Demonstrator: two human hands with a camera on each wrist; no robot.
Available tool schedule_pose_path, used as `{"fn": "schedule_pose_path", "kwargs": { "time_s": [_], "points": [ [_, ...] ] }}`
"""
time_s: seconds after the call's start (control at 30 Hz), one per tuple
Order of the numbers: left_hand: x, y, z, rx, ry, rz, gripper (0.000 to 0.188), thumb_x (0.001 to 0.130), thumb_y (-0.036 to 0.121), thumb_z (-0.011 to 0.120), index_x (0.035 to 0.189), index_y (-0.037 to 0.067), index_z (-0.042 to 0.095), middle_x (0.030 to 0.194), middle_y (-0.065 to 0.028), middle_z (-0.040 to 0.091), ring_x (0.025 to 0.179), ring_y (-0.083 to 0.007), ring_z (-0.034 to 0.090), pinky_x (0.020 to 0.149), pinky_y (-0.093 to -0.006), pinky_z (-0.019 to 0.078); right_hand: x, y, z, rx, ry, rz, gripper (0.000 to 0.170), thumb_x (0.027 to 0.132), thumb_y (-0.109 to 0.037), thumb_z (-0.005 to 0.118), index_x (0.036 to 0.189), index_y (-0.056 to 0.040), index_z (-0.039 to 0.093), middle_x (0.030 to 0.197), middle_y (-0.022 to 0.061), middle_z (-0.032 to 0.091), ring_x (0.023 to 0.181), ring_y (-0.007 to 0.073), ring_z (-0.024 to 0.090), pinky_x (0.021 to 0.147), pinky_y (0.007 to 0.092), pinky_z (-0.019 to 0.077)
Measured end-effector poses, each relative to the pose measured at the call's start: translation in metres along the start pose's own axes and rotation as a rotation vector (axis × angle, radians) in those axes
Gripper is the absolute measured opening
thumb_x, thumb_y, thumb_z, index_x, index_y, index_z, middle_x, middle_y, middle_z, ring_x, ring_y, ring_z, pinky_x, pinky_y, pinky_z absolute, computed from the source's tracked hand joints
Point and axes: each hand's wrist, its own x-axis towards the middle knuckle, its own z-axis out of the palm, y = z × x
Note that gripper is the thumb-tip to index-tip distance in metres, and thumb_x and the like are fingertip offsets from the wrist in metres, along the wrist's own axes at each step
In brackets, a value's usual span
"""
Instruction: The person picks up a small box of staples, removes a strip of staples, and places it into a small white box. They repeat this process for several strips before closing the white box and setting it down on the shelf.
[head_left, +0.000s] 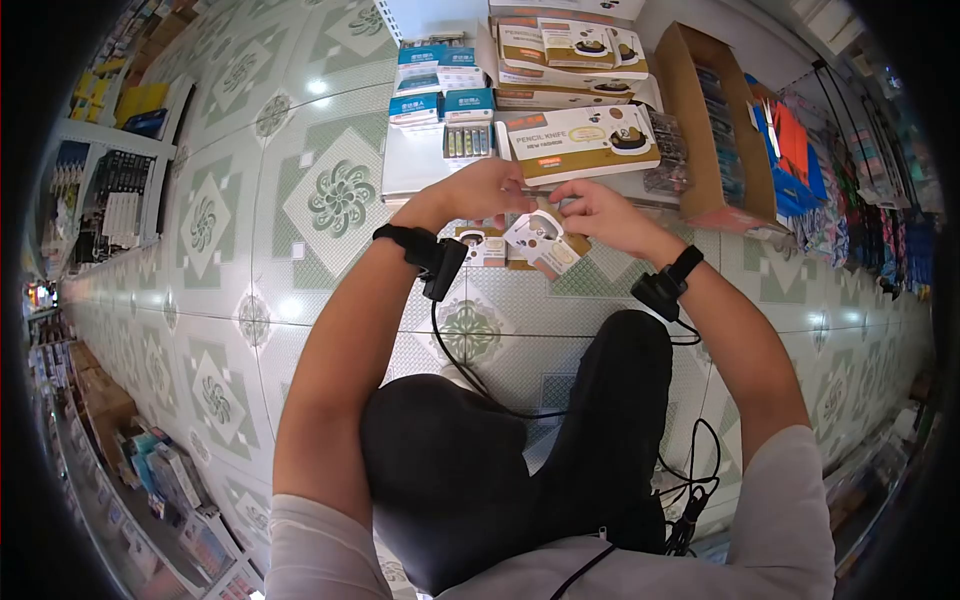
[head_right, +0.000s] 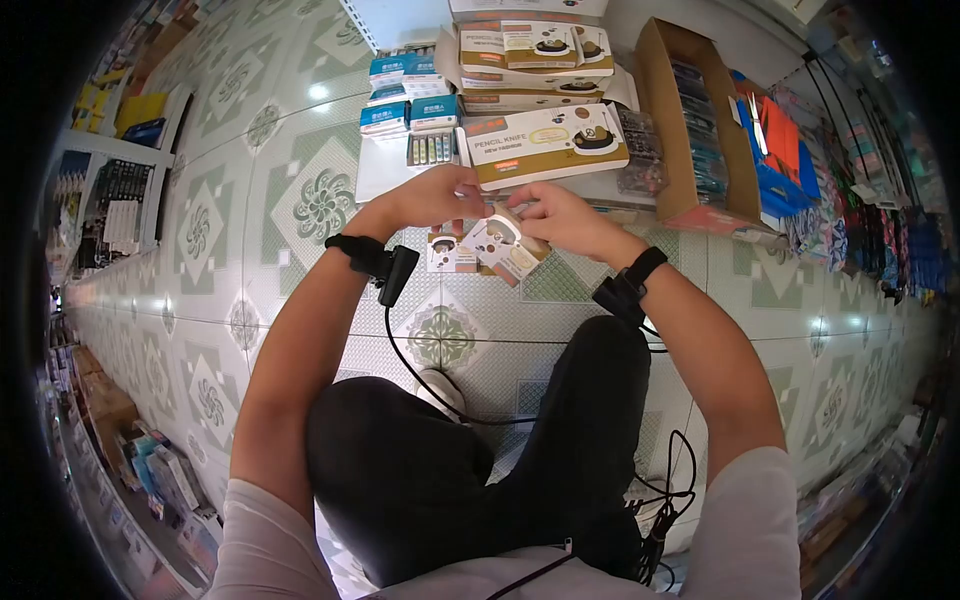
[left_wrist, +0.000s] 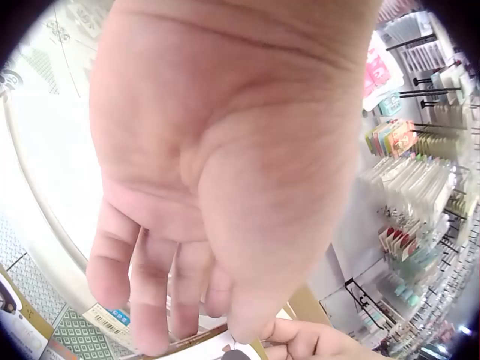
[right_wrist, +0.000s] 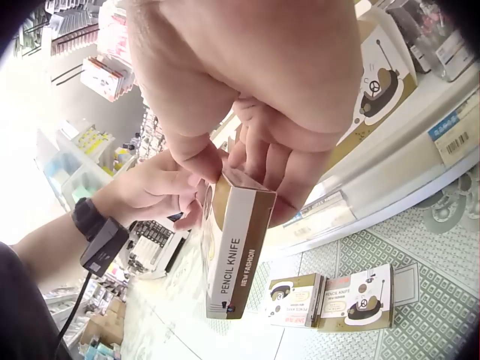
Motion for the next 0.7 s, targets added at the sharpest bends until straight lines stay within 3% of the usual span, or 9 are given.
{"fn": "schedule_pose_path", "kwargs": {
  "time_s": [0.17,0.3,0.37,0.43,0.5,0.53,0.6,0.63,0.7],
  "points": [
    [0.001,0.001,0.003,-0.084,0.061,0.064,0.033,0.088,0.027,0.073,0.109,0.002,0.066,0.088,-0.0062,0.071,0.059,-0.0128,0.064,0.047,-0.0254,0.0470,0.009,0.013,-0.004,0.081,0.020,-0.053,0.041,0.090,-0.002,0.060,0.130,0.0000,0.053,0.108,0.0143,0.071,0.095,0.0153,0.067,0.080,0.0282,0.0529],
    [0.002,0.004,0.005,0.085,0.026,-0.045,0.030,0.088,0.027,0.073,0.102,0.002,0.066,0.072,-0.0071,0.066,0.050,-0.0126,0.061,0.044,-0.0256,0.0449,0.014,0.015,-0.007,0.087,-0.006,-0.112,0.041,0.089,-0.001,0.060,0.129,-0.0015,0.054,0.107,0.0137,0.071,0.095,0.0147,0.066,0.080,0.0282,0.0529],
    [0.006,-0.002,0.011,0.078,-0.133,-0.152,0.031,0.089,0.030,0.072,0.102,0.002,0.067,0.071,-0.0065,0.065,0.050,-0.0122,0.060,0.044,-0.0265,0.0465,0.014,0.017,-0.008,0.062,-0.026,-0.095,0.040,0.089,-0.001,0.059,0.128,-0.0014,0.054,0.106,0.0133,0.072,0.095,0.0147,0.067,0.081,0.0280,0.0528],
    [0.012,-0.012,0.018,0.063,-0.166,-0.164,0.033,0.089,0.032,0.072,0.103,0.003,0.068,0.069,-0.0047,0.063,0.051,-0.0113,0.059,0.045,-0.0269,0.0480,0.016,0.022,-0.007,0.035,-0.052,-0.077,0.039,0.089,-0.001,0.059,0.127,-0.0012,0.055,0.106,0.0129,0.072,0.094,0.0147,0.067,0.081,0.0279,0.0528],
    [0.021,-0.027,0.029,0.019,-0.209,-0.228,0.034,0.089,0.033,0.074,0.104,0.003,0.068,0.067,-0.0026,0.061,0.053,-0.0107,0.059,0.046,-0.0266,0.0484,0.019,0.027,-0.005,-0.051,-0.130,0.002,0.043,0.090,0.002,0.060,0.132,-0.0007,0.051,0.124,0.0147,0.066,0.111,0.0157,0.064,0.093,0.0291,0.0515],
    [0.023,-0.034,0.034,-0.020,-0.179,-0.275,0.034,0.088,0.033,0.075,0.105,0.004,0.069,0.071,-0.0016,0.061,0.059,-0.0106,0.060,0.048,-0.0264,0.0488,0.020,0.030,-0.003,-0.055,-0.131,0.002,0.043,0.090,0.002,0.060,0.132,-0.0007,0.051,0.124,0.0147,0.066,0.111,0.0157,0.064,0.093,0.0291,0.0515],
    [0.029,-0.050,0.041,-0.095,-0.166,-0.300,0.034,0.088,0.033,0.076,0.106,0.005,0.069,0.074,-0.0016,0.062,0.061,-0.0107,0.061,0.049,-0.0269,0.0494,0.020,0.036,0.007,-0.242,-0.082,-0.187,0.053,0.087,-0.008,0.070,0.135,-0.0006,0.050,0.130,0.0175,0.061,0.116,0.0197,0.062,0.096,0.0329,0.0511],
    [0.031,-0.057,0.042,-0.168,-0.154,-0.325,0.033,0.088,0.032,0.076,0.106,0.005,0.069,0.076,-0.0016,0.063,0.063,-0.0108,0.061,0.050,-0.0273,0.0499,0.019,0.029,0.011,-0.242,-0.080,-0.187,0.053,0.087,-0.008,0.070,0.135,-0.0006,0.050,0.130,0.0175,0.061,0.116,0.0197,0.062,0.096,0.0329,0.0511],
    [0.034,-0.067,0.044,-0.189,-0.164,-0.338,0.035,0.090,0.032,0.075,0.113,0.006,0.067,0.087,-0.0038,0.066,0.070,-0.0127,0.065,0.055,-0.0281,0.0528,0.015,0.016,0.018,-0.610,-0.043,-0.239,0.064,0.078,-0.018,0.081,0.131,-0.0003,0.051,0.126,0.0202,0.061,0.114,0.0314,0.062,0.095,0.0397,0.0514]
  ]
}}
